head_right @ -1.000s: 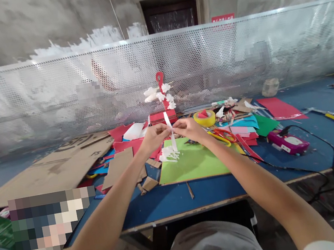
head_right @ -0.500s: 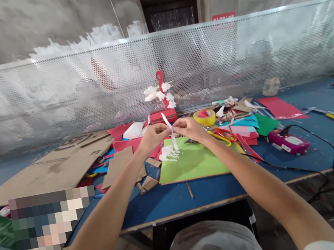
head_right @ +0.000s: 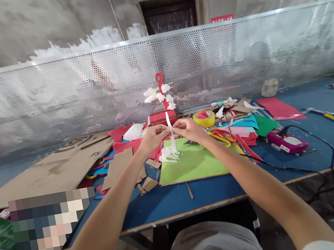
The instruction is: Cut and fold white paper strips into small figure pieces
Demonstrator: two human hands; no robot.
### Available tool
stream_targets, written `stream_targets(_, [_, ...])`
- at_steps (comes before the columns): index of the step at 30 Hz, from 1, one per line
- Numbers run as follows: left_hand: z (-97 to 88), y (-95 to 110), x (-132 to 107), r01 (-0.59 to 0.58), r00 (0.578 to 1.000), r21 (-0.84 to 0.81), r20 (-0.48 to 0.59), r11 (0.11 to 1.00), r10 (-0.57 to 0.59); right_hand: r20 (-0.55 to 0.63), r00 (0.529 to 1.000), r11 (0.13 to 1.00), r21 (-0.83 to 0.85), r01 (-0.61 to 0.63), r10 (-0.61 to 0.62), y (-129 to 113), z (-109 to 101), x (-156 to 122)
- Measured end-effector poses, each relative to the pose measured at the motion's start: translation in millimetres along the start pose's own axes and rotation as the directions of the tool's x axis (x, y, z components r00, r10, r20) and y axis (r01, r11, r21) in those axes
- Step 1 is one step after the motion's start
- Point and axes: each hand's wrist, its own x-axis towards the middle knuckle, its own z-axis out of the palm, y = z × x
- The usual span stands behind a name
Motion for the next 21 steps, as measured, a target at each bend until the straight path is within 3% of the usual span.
stream_targets(21, [-2.1,-8.1,1.4,-0.001,1.0,0.072,-0.002,0.997,0.002,0.019,0.999,1.0,0.004,-0.029,0.029,-3.2,1.4,-2.2])
